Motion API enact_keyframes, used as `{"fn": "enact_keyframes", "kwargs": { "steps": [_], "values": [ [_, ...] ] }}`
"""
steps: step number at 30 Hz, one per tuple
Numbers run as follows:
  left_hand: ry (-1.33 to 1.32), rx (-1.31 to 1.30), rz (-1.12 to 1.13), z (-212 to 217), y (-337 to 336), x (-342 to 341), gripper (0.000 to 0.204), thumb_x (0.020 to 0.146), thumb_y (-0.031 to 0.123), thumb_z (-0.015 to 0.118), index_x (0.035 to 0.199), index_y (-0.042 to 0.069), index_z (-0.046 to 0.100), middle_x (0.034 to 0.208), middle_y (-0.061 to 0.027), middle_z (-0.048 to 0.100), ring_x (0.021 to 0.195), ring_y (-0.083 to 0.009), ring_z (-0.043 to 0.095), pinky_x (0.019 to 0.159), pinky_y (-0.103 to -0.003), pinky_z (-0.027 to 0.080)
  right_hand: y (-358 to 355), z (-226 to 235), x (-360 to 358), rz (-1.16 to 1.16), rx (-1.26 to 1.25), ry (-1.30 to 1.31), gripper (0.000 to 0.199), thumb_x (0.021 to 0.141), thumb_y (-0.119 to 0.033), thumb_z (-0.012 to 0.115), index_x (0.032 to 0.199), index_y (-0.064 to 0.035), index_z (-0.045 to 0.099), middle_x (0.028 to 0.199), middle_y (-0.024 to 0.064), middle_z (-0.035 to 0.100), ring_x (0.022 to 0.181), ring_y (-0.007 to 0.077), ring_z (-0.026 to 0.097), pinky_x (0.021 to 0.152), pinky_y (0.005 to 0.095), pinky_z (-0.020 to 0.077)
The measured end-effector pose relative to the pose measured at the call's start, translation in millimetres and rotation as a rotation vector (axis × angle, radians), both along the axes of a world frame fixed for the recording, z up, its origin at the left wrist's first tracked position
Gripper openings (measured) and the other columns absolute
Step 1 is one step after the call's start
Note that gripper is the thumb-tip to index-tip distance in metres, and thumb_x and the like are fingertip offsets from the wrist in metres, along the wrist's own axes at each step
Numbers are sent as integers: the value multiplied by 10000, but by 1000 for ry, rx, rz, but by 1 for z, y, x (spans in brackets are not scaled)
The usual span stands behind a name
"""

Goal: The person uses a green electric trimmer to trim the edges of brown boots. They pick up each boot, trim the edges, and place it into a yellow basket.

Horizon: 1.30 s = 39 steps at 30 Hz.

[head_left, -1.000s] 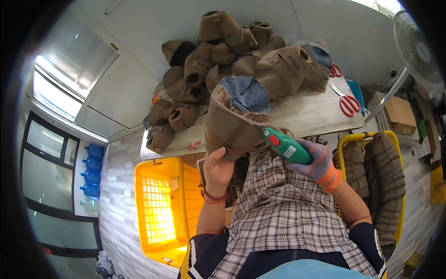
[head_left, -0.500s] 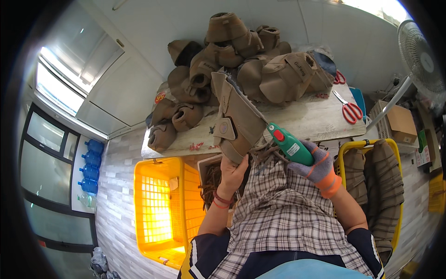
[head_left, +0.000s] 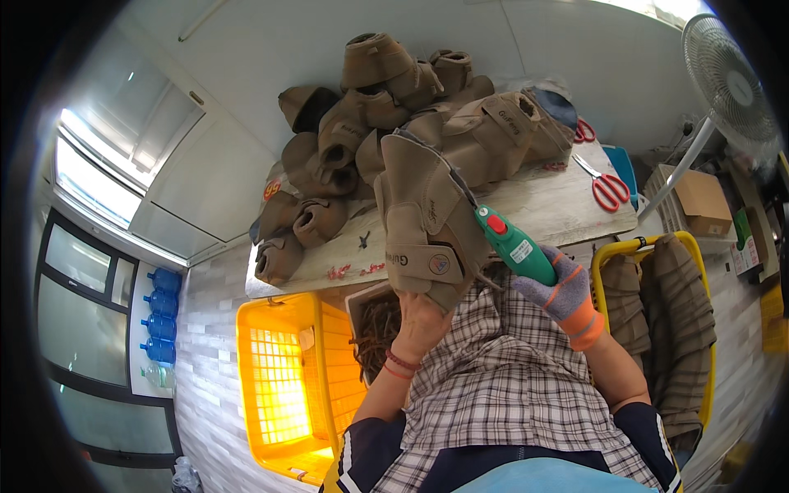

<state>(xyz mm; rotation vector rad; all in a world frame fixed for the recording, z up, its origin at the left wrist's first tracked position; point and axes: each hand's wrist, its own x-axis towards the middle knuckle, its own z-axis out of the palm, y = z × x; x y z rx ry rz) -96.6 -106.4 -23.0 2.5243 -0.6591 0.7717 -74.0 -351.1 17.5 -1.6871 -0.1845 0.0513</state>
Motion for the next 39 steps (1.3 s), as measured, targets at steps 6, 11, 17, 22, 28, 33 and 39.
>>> {"fn": "enact_keyframes", "kwargs": {
  "steps": [6, 11, 17, 22, 28, 33, 39],
  "values": [
    [-30, 28, -54, 6, -16, 0, 365, 747, 69, 630, 1095, 160, 695, 1174, -106, 610, 1117, -338, 533, 987, -519, 361, -6, 1, 6, -29, 103, 21, 573, 742, -281, 806, 1165, 27, 573, 886, 71, 674, 753, 85, 614, 670, 231, 520],
    [-7, 66, -122, -5, -11, -7, 423, 729, 74, 665, 1152, 81, 642, 1269, -183, 518, 1186, -400, 456, 1021, -543, 312, -9, 3, 17, -88, 105, -2, 506, 758, -260, 795, 1127, 19, 589, 877, 48, 661, 750, 76, 595, 655, 226, 502],
    [24, -254, 78, -2, 45, 28, 803, 754, 46, 672, 1399, -108, 219, 1311, -263, 448, 1228, -403, 438, 1054, -419, 320, -37, -4, 20, -185, 251, -34, 430, 782, -204, 773, 1105, 20, 599, 850, 21, 639, 733, 69, 568, 634, 225, 479],
    [-264, -520, 76, 107, 129, 174, 481, 818, 36, 619, 1269, -36, 467, 1245, -195, 518, 1146, -302, 516, 998, -360, 378, -58, -18, 9, -281, 153, -38, 377, 789, -154, 742, 1098, 13, 605, 814, 11, 631, 651, 56, 537, 572, 216, 442],
    [-418, 59, 381, 175, 190, 294, 312, 775, 136, 692, 1025, -10, 576, 1078, -174, 562, 1004, -336, 540, 891, -411, 430, -69, -25, -6, -333, 134, -63, 313, 811, -144, 715, 1065, 3, 604, 749, 2, 600, 602, 60, 521, 537, 220, 422],
    [-313, -78, -130, 66, 40, 205, 341, 736, 222, 737, 1015, 67, 620, 1022, -94, 603, 1001, -295, 545, 903, -400, 414, -87, -36, -18, -425, 95, -43, 277, 836, -151, 691, 1042, 1, 587, 733, 0, 579, 585, 62, 512, 524, 217, 413],
    [310, 420, -438, -97, -38, 101, 408, 766, 348, 688, 1098, 112, 657, 1417, -120, 416, 1363, -299, 309, 1122, -583, 108, -82, -39, -14, -366, 92, 31, 288, 831, -152, 695, 1050, 0, 584, 749, -1, 576, 586, 63, 504, 533, 216, 411]
  ]
}}
